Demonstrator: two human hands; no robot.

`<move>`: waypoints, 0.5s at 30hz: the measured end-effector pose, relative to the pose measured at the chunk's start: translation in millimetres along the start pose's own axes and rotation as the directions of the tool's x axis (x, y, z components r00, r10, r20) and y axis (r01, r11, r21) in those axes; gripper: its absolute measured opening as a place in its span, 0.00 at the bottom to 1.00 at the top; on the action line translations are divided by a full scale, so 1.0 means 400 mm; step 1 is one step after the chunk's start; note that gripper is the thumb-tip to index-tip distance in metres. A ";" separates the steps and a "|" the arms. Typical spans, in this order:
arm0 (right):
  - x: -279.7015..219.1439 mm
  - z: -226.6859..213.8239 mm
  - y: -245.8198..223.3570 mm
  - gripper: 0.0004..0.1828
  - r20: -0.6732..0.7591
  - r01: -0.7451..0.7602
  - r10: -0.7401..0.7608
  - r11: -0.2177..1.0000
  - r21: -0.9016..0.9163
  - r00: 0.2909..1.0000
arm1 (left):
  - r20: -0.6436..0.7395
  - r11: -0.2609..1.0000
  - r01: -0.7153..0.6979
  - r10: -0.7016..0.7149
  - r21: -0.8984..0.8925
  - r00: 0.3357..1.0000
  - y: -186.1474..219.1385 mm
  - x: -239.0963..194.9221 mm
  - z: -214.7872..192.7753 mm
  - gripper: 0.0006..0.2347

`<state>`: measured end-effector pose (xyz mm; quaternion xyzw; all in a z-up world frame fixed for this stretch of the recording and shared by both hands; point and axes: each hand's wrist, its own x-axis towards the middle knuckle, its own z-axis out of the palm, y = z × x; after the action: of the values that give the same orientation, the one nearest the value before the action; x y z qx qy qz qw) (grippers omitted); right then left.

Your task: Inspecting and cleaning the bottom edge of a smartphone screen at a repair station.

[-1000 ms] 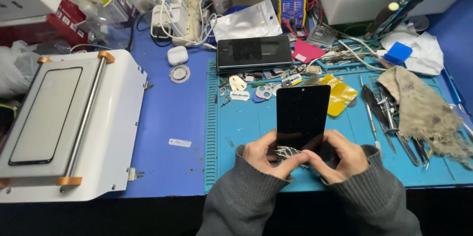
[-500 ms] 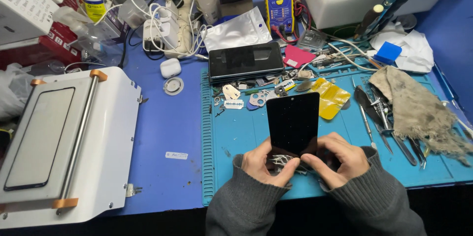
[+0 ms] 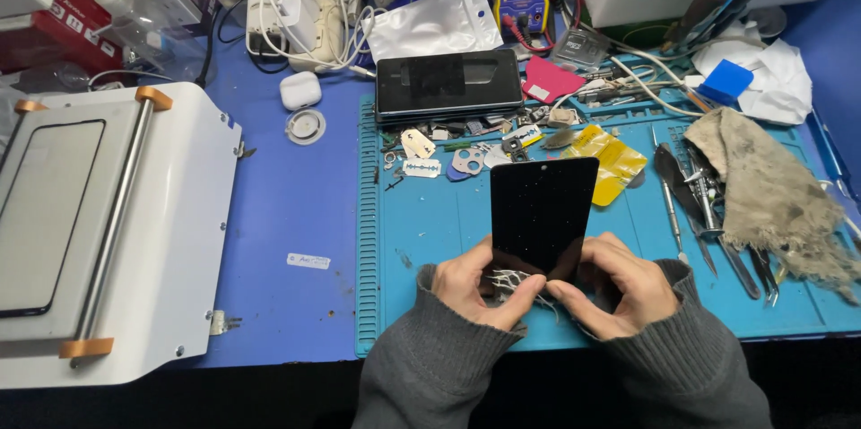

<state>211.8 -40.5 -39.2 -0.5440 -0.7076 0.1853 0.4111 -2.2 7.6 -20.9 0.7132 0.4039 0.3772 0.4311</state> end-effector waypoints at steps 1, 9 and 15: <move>0.001 -0.001 -0.006 0.11 0.002 -0.003 0.003 1.000 -0.002 1.000 | 0.001 1.000 0.002 -0.002 -0.003 1.000 0.004 0.002 0.000 0.13; 0.016 0.010 -0.023 0.07 -0.119 -0.028 0.034 0.998 0.054 0.992 | -0.114 0.980 -0.193 0.187 -0.046 0.976 0.037 0.007 -0.022 0.12; 0.002 0.012 -0.014 0.05 -0.081 -0.005 0.012 0.996 0.085 0.997 | -0.158 0.972 -0.137 0.108 -0.190 0.982 0.044 0.008 -0.004 0.11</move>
<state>204.6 -40.6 -37.8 -0.5361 -0.6794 0.1948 0.4615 2.0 5.9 -3.6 0.6602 0.3496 0.4933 0.4456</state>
